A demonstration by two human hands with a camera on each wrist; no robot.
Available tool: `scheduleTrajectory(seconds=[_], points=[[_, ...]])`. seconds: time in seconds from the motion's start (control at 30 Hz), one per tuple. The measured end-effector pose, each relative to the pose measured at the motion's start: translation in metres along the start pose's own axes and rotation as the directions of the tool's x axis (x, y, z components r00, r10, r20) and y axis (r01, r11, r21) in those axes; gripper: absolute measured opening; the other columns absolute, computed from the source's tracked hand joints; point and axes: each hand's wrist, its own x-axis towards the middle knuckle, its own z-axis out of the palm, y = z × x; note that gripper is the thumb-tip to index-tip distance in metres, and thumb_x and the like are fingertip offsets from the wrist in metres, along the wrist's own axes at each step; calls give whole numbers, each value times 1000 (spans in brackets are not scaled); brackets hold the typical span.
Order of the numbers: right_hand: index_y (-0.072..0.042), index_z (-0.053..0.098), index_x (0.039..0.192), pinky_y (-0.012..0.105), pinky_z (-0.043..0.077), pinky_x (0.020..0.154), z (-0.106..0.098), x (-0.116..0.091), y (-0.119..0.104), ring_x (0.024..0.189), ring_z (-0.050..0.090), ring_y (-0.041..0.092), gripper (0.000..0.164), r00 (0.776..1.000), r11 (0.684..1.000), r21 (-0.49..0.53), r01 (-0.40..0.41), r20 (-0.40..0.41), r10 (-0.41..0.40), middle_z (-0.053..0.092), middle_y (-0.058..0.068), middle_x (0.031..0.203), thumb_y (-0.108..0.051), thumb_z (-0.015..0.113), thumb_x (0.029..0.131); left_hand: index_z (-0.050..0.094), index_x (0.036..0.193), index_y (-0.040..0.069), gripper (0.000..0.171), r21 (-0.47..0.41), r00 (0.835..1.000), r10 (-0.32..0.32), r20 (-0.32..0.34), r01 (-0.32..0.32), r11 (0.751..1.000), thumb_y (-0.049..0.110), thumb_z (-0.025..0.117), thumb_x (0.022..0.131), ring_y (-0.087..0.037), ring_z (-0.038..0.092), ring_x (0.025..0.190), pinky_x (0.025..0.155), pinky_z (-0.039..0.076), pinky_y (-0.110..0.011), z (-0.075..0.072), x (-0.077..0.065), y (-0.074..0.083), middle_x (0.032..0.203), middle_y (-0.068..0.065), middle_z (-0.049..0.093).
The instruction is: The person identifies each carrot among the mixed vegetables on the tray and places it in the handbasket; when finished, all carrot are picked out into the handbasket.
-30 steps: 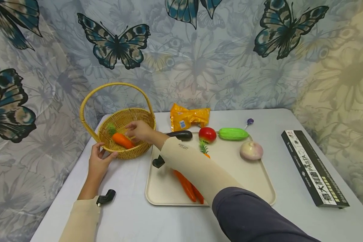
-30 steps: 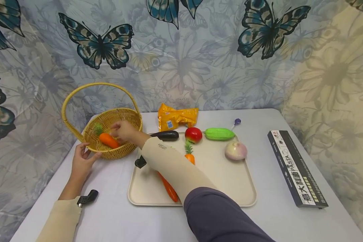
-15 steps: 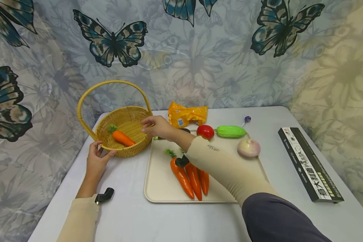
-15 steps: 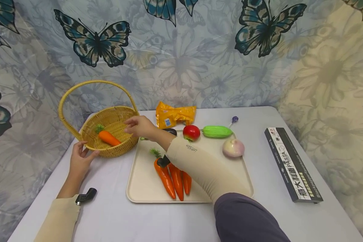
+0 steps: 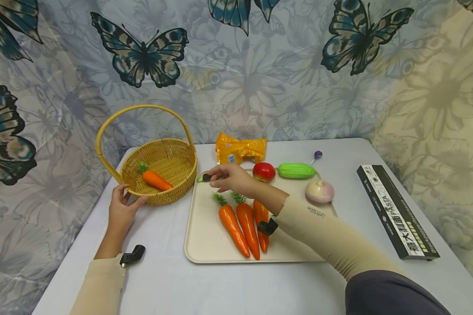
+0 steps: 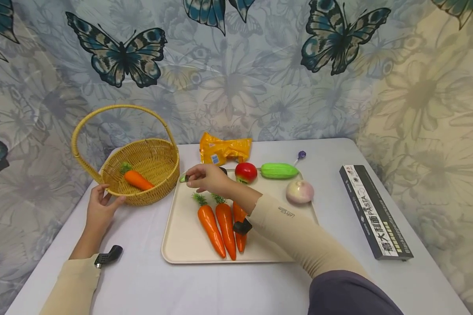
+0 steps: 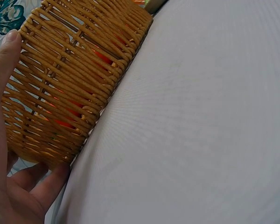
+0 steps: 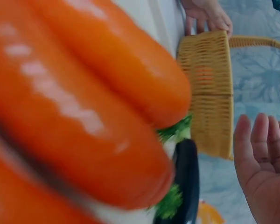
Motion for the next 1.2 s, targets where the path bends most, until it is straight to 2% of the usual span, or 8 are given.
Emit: scheduleTrajectory(seconds=[0.2,0.43,0.57,0.67,0.83,0.97,1.2], points=[[-3,62,122,40,58,80,-18,-32,10,99,64,34,33,998,998,-60,-7,-70,3,62,12,104,-8,70,90,26,141,5,77,16,1000,-4,-5,4,1000,18,77,85,-30,20,144,96,43,-16,0,1,-2,161,-8,10],[-1,61,124,47,57,81,-39,-64,24,99,62,43,36,992,999,-52,-4,-129,-3,61,15,105,-6,71,89,28,138,5,73,18,1000,10,2,-10,1000,18,77,86,-31,21,144,96,42,-15,3,2,-4,162,-7,3],[-1,62,122,43,57,79,-44,-79,30,95,64,35,36,985,997,-76,1,-171,-14,61,13,103,-7,72,88,28,138,6,73,23,1000,6,-5,-6,1000,19,77,86,-32,21,144,95,42,-15,2,2,-4,162,-8,3],[1,62,122,36,57,79,-46,-89,36,92,64,27,37,980,996,-87,-2,-196,-15,63,12,102,-8,73,88,27,139,4,74,25,1000,3,-14,-3,1000,17,77,86,-31,21,144,97,42,-16,2,1,-3,162,-8,3],[1,63,122,30,57,75,-45,-105,45,92,64,23,38,967,990,-140,-15,-253,-21,65,10,102,-8,73,87,26,141,3,75,27,1000,-2,-5,2,1000,17,76,86,-30,21,144,101,42,-23,0,0,-2,162,-7,3],[-1,64,121,30,56,72,-40,-116,53,92,63,22,37,959,979,-200,-27,-282,-31,67,8,102,-9,74,86,26,141,5,75,31,1000,-8,-6,8,999,17,76,87,-31,21,144,97,43,-19,-2,-2,-1,161,-8,6],[0,63,122,29,56,71,-37,-129,65,90,64,24,39,943,986,-161,-48,-332,-8,66,10,100,-5,75,85,27,139,7,72,27,1000,16,6,-17,999,17,75,87,-32,21,144,96,43,-16,-2,-1,-1,160,-9,8]])
